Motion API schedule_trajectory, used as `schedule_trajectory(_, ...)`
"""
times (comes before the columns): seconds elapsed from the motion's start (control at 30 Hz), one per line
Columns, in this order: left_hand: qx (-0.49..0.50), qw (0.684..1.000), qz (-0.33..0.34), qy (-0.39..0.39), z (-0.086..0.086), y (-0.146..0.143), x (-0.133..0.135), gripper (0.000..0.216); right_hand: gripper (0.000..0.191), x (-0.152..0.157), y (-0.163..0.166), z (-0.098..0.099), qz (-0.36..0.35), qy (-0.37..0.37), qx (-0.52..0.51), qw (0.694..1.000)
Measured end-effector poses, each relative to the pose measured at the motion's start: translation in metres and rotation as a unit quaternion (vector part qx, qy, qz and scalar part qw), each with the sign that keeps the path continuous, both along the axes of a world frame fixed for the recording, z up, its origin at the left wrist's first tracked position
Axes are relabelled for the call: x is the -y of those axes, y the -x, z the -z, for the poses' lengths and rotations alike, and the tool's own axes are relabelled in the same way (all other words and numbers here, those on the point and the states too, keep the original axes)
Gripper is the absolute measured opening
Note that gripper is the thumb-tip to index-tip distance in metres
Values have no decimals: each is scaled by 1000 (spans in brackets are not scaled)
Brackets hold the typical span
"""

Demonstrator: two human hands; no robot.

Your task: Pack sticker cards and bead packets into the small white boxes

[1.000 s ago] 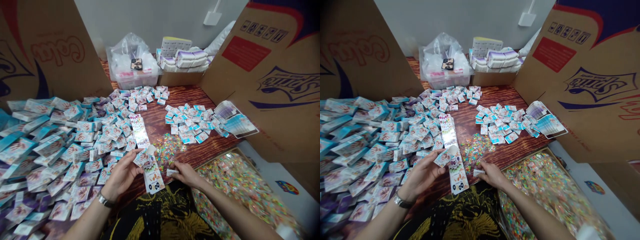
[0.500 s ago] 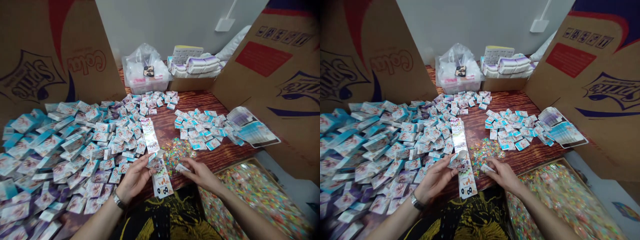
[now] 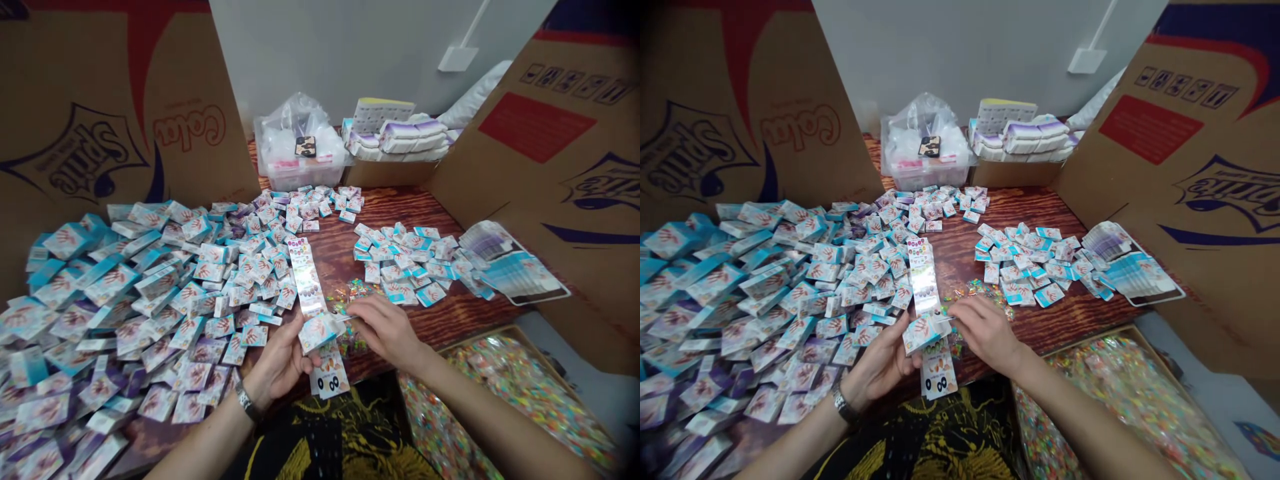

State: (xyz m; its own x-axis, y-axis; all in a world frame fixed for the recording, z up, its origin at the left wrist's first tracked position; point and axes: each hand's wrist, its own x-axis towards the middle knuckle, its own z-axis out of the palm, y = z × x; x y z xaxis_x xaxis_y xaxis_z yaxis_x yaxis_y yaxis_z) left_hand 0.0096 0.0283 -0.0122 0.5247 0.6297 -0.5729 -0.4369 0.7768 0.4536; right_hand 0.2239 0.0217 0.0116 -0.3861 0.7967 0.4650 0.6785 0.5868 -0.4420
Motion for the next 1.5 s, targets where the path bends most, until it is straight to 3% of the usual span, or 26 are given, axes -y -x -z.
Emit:
schedule_trajectory(0.3, 66, 997, -7, 39, 2, 4, -4, 25, 22, 4, -3, 6, -68, -110, 199, 971)
schedule_trajectory(0.53, 47, 999, 10, 4, -1, 6, -4, 26, 37, 7, -7, 0, -110, -82, 207, 969)
schedule_trajectory(0.8, -45, 996, 21, -70, -7, 2, -4, 32, 31, 1, 1, -6, -149, -100, 168, 969)
schedule_trajectory(0.87, -54, 995, 12, -79, -8, 2, -6, 32, 31, 2, 3, -3, -142, -69, 129, 979)
schedule_trajectory(1.03, -87, 991, 4, -101, -9, 0, -7, 35, 26, 4, 14, -4, -73, 97, -21, 992)
schedule_trajectory(1.17, -157, 977, 20, -145, -10, -3, -4, 37, 15, 5, 25, -4, -11, 143, -98, 985)
schedule_trajectory(1.23, -227, 945, 44, -231, -10, -3, -2, 35, 12, 5, 30, 0, 15, 176, -129, 976)
schedule_trajectory(1.27, -274, 913, 53, -298, -9, -2, -1, 34, 11, 5, 32, 4, 37, 198, -149, 968)
schedule_trajectory(1.37, -401, 763, 65, -503, -3, 2, 3, 37, 7, 4, 36, 16, 100, 265, -241, 928)
schedule_trajectory(1.43, -449, 680, 80, -574, 2, 4, 6, 47, 8, 2, 39, 22, 117, 303, -315, 892)
schedule_trajectory(1.5, -484, 621, 100, -609, 7, 4, 8, 49, 11, 2, 44, 26, 123, 326, -370, 861)
